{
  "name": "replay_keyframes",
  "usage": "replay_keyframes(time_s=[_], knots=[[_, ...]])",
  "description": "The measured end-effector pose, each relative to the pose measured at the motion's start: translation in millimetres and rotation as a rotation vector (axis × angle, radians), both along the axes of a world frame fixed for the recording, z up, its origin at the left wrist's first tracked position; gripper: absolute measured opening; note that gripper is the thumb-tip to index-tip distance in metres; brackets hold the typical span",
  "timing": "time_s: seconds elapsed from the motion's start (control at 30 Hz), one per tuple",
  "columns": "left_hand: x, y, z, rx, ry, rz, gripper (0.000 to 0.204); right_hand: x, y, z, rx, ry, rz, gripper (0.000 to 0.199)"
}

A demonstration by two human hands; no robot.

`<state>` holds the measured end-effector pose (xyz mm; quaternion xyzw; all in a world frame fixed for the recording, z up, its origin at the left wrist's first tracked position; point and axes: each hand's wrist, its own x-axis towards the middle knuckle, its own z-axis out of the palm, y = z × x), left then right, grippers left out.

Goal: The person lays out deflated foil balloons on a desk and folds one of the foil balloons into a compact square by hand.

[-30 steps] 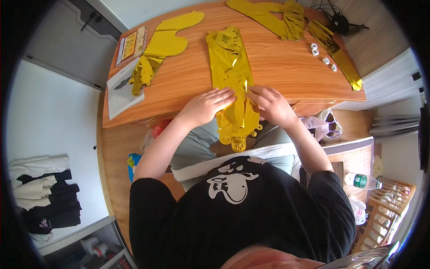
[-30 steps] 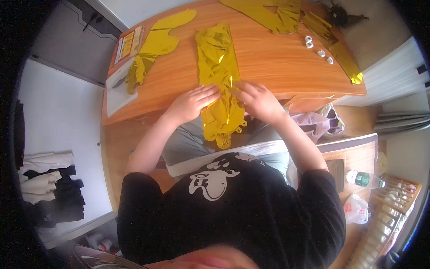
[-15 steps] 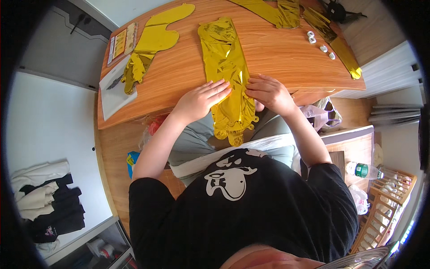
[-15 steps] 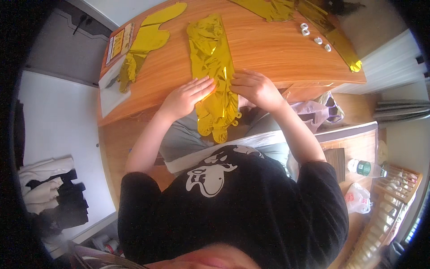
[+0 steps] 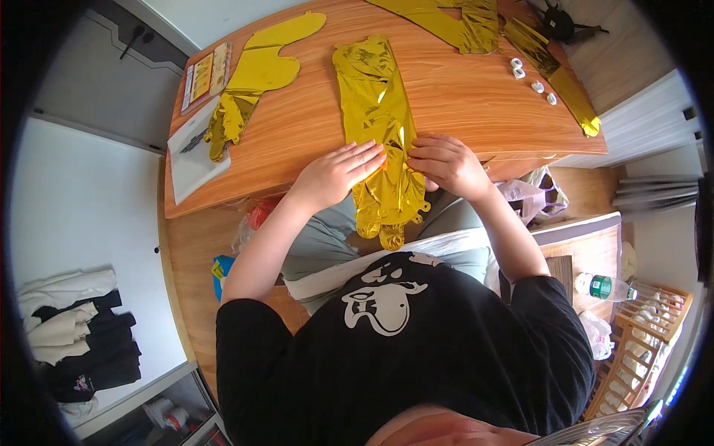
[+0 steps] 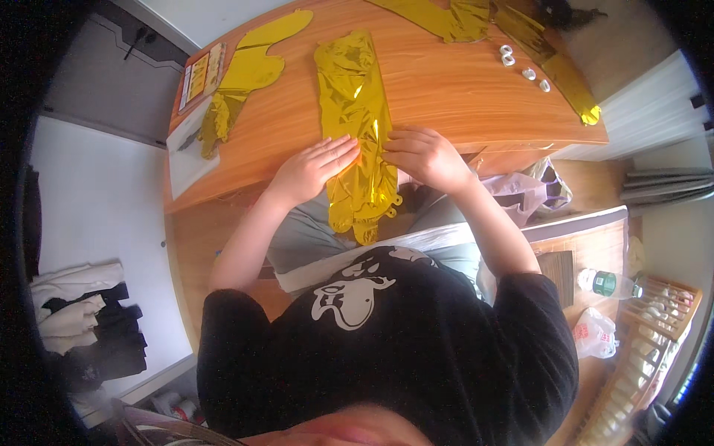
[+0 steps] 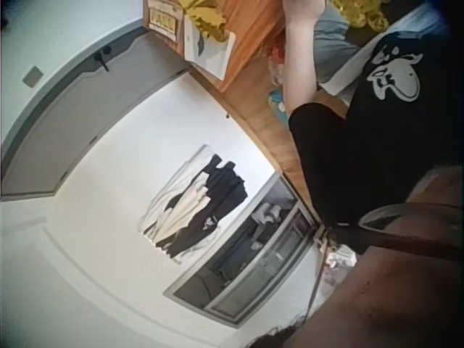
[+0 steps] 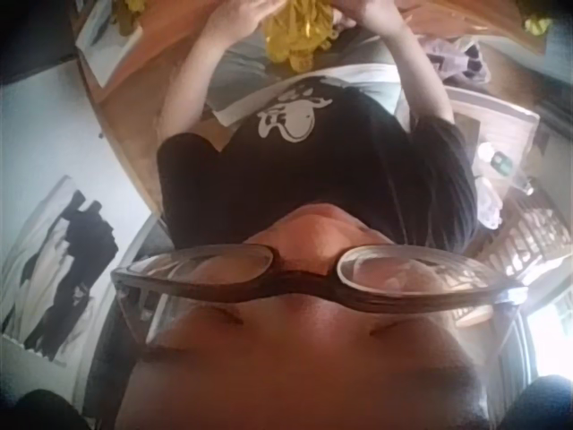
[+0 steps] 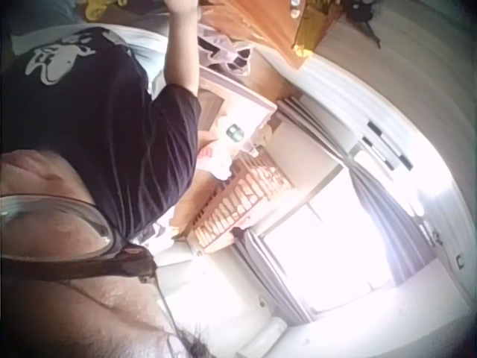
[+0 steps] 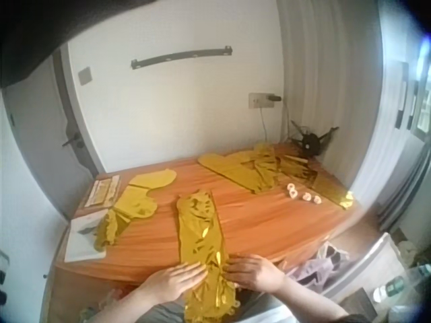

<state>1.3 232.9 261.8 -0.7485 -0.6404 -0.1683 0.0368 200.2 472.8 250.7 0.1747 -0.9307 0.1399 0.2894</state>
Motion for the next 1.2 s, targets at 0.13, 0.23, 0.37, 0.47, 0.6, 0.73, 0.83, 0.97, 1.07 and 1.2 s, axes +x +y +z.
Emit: replay_keyframes(time_s=[0.13,0.23,0.37,0.47,0.6,0.73,0.83,0.97,1.07,1.2], knots=[[1.0,-0.4,0.5,-0.024,0.009,0.009,0.047,2.2,-15.6,8.2,-0.029,0.006,-0.051,0.043],[1.1,0.4,0.1,-0.027,0.015,0.013,0.048,0.2,-17.9,1.4,0.063,0.028,0.0,0.044],[-0.1,-0.6,-1.0,-0.03,0.001,0.018,0.049,-3.8,-16.2,-3.4,0.087,0.031,0.094,0.039],[-0.7,-0.5,0.3,-0.037,-0.022,0.001,0.05,-4.3,-16.0,-5.3,0.075,0.047,0.112,0.038],[-4.0,-0.3,1.9,-0.077,-0.07,-0.013,0.053,-5.9,-18.3,-2.9,0.011,0.042,0.09,0.038],[-8.1,4.0,12.1,-0.165,-0.286,-0.049,0.057,-8.6,-15.1,-1.1,-0.108,-0.054,0.073,0.043],[-15.2,4.7,11.4,-0.199,-0.485,-0.032,0.066,-12.7,-15.9,4.4,-0.289,-0.26,-0.017,0.051],[-4.2,10.5,40.7,-0.401,-1.014,0.22,0.047,-22.9,-16.7,11.4,-0.506,-0.232,-0.092,0.04],[-13.8,3.6,12.6,-0.176,-1.133,0.221,0.033,-31.8,-22.8,30.6,-0.648,-0.418,-0.208,0.037],[-5.4,6.9,15.9,0.041,-0.958,0.362,0.031,-41.1,-6.8,7.4,-0.515,-0.479,-0.335,0.031]])
